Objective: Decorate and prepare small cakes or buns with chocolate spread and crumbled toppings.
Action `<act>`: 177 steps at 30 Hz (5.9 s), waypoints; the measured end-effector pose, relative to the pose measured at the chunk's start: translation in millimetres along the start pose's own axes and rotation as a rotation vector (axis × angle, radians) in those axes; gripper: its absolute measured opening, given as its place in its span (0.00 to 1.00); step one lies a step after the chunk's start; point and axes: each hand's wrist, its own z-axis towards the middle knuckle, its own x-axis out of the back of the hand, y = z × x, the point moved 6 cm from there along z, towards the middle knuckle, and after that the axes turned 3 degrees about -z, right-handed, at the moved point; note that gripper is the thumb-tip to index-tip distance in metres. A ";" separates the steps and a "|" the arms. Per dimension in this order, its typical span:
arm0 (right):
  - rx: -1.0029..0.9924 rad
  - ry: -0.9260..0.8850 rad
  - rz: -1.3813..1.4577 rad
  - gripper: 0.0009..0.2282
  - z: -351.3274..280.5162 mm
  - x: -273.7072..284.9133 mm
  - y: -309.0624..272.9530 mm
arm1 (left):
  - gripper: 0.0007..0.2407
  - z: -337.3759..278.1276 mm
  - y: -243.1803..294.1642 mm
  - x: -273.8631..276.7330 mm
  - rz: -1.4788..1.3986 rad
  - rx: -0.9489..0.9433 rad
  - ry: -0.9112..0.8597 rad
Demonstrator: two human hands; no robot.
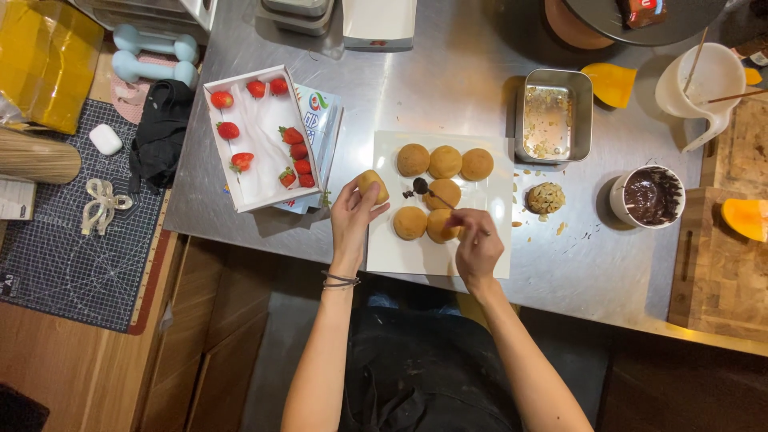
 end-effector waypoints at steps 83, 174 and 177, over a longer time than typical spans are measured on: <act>0.211 -0.096 -0.153 0.03 -8.4 31.2 13.0 | 0.22 -14.1 45.7 -46.1 0.052 -0.151 -0.119; -0.108 0.105 -0.280 0.09 -32.5 287.9 173.3 | 0.28 -77.3 -24.0 -83.0 1.368 -0.510 0.130; -0.218 0.214 -0.090 0.13 -36.1 295.3 189.5 | 0.25 -79.0 -22.8 -74.9 1.264 -0.527 0.208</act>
